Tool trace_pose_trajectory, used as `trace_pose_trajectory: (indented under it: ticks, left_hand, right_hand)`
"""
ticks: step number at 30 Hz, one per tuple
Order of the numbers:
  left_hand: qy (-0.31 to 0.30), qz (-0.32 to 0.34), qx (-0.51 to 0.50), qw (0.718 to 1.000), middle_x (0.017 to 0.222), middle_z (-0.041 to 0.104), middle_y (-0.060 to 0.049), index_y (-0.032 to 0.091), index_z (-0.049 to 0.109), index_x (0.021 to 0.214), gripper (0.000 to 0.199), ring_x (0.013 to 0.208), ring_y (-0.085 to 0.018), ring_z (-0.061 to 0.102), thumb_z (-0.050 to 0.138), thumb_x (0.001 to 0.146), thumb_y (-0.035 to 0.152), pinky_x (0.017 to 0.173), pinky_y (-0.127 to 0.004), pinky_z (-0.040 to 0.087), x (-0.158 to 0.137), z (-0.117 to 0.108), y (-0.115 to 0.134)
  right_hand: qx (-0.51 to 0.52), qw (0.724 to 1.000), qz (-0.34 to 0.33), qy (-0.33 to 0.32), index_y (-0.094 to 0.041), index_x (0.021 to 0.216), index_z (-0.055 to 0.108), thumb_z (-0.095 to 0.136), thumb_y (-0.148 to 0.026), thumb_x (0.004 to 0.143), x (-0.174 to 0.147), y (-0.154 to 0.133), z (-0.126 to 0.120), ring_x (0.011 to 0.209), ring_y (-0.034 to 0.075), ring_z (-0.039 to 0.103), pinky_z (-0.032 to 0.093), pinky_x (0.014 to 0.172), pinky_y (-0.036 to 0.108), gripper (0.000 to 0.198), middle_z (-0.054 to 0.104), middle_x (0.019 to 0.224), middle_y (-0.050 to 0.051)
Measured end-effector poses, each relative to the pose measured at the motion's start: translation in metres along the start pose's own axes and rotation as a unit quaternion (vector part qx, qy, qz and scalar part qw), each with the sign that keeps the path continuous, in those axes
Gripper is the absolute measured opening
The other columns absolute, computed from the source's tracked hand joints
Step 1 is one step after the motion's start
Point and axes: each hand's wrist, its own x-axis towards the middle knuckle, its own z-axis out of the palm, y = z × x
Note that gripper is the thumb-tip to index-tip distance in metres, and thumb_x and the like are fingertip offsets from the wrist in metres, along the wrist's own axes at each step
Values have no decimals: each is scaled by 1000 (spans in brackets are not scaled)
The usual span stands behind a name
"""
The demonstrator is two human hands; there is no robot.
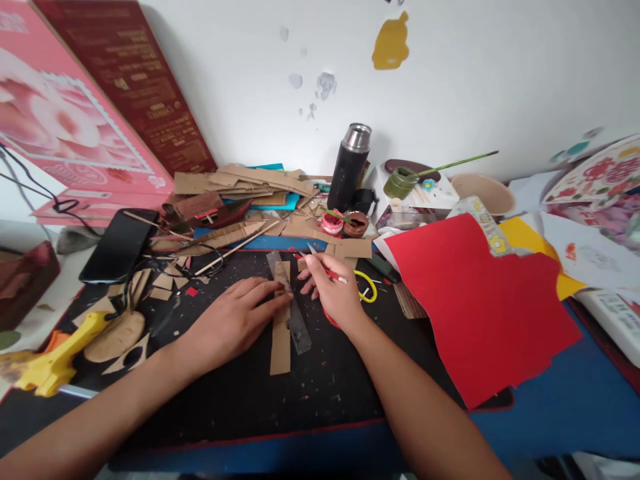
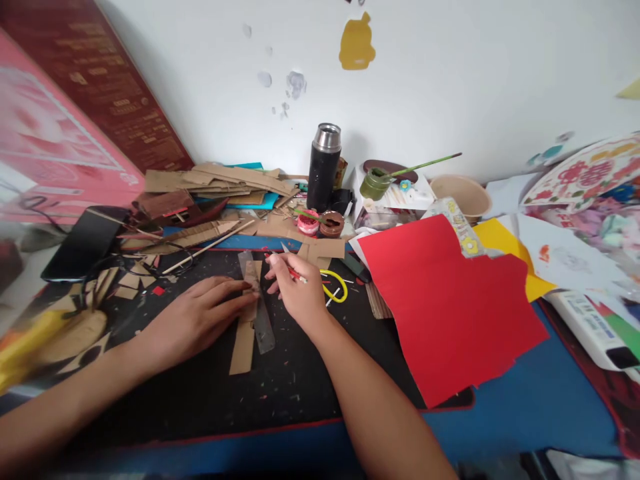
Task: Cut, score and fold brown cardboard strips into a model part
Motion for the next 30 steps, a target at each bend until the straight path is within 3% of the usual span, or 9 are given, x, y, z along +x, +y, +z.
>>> trace_pose_trajectory:
  ticks: [3,6,12,18,30]
  left_hand:
    - [-81,57,83,992,136,75,-15,18,70,142,43,119,-29,69,56,103,8,98,-43,56,11,-12,8]
    - [-116,117,132,977,141,73,-16,15,71,140,41,121,-29,69,61,101,9,96,-41,54,25,-17,16]
    - [-172,173,209,947,115,81,-14,13,80,117,24,101,-27,71,64,99,11,85,-39,53,43,-15,33]
    - [-172,183,184,950,101,80,-13,17,79,110,19,89,-28,68,64,98,15,83,-42,51,46,-7,33]
    - [-179,211,245,929,110,81,-22,10,81,121,32,87,-33,72,65,96,21,76,-47,53,45,-5,35]
  right_hand:
    - [7,1000,-8,-6,-20,100,77,65,-68,100,1,1,-1,54,13,70,45,42,19,50,76,82,3]
    - [6,1000,-25,-7,-20,101,77,65,-66,102,2,4,-1,53,12,68,45,43,19,47,75,81,3]
    - [10,999,-29,-12,-20,99,76,62,-62,105,3,4,-1,53,13,70,47,45,20,44,75,80,2]
    - [-3,999,-37,-19,-21,92,73,62,-52,106,2,0,-1,54,13,70,51,49,22,35,74,79,0]
    - [-40,998,-41,-36,-22,93,74,62,-47,107,1,-1,-2,57,13,71,53,56,23,31,75,79,-1]
